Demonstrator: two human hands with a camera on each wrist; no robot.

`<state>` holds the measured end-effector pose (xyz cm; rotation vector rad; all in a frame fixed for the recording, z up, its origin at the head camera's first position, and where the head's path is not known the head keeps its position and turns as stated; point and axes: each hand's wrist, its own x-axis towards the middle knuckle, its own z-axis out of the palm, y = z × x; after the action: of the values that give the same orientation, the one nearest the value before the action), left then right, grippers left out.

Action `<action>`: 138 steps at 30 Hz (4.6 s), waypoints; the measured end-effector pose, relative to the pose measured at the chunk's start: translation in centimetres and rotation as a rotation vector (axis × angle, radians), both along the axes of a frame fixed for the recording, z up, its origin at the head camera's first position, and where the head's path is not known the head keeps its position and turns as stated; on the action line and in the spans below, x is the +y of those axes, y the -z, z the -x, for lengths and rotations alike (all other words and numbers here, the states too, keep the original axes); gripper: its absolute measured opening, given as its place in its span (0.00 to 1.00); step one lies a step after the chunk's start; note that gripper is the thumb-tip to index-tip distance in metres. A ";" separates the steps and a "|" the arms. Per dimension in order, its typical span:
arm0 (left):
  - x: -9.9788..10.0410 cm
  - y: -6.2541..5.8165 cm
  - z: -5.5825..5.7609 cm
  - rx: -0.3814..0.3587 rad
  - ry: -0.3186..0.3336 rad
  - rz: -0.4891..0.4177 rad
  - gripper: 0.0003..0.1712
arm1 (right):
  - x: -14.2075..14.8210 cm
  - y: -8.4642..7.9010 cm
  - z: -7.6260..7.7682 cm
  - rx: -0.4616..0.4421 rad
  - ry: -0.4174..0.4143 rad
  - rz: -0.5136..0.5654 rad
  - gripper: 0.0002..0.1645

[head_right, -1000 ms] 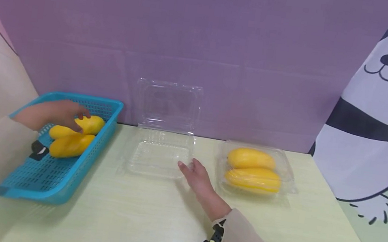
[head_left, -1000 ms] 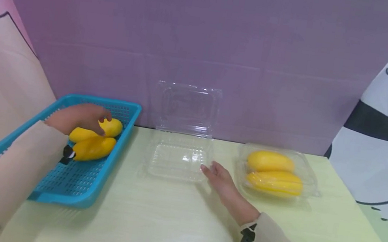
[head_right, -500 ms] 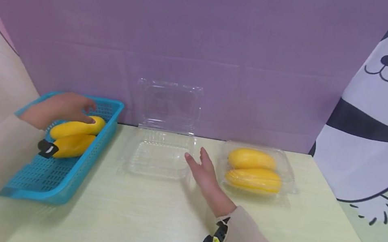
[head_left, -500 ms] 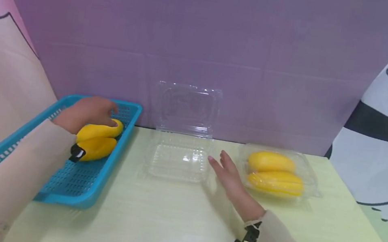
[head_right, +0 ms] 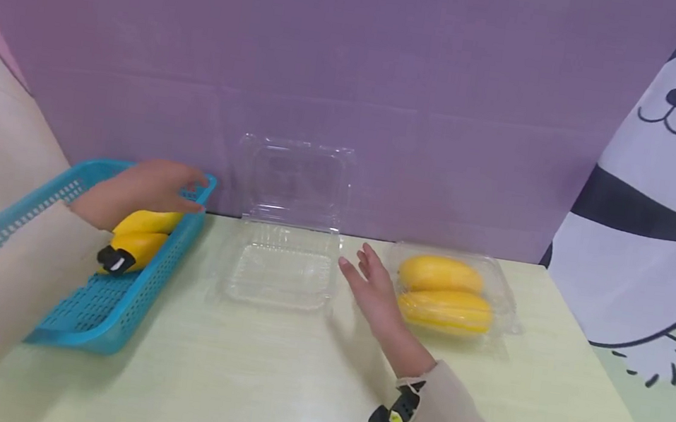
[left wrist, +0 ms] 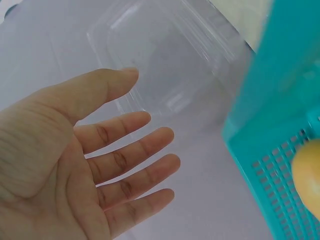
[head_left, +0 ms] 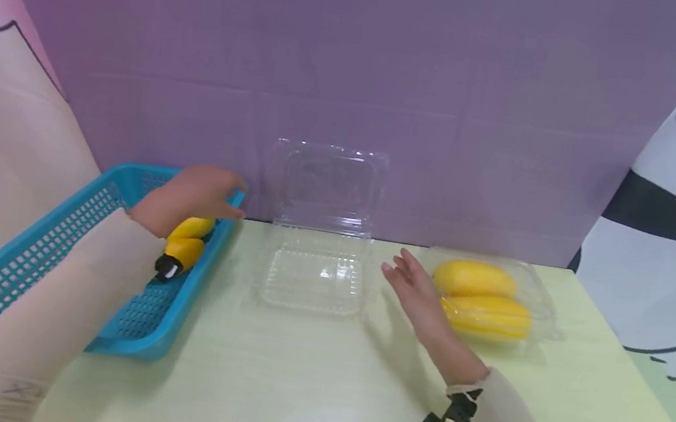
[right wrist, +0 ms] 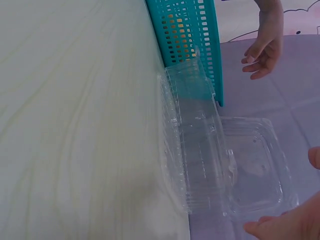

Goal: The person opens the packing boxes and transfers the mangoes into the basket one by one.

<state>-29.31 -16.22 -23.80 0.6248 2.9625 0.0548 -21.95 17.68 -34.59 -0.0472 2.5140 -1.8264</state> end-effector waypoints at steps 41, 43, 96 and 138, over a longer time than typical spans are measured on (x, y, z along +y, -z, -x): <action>16.3 2.2 -1.8 0.004 0.349 -0.057 0.27 | 14.4 -4.9 -2.2 0.195 0.031 -0.251 0.35; 16.8 2.4 -1.9 0.005 0.354 -0.050 0.27 | 15.6 -4.5 -2.2 0.217 0.043 -0.196 0.33; 26.1 5.4 -4.4 0.070 0.559 -0.017 0.25 | 27.3 2.7 -3.0 -0.062 -0.224 -0.181 0.43; 29.6 7.4 -5.9 0.094 0.591 0.181 0.32 | 27.0 4.4 -2.7 0.021 -0.360 -0.026 0.49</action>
<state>-23.38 13.42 -31.23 1.4648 2.6893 -0.2951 -19.21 44.71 -39.02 -0.4854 2.3481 -1.6559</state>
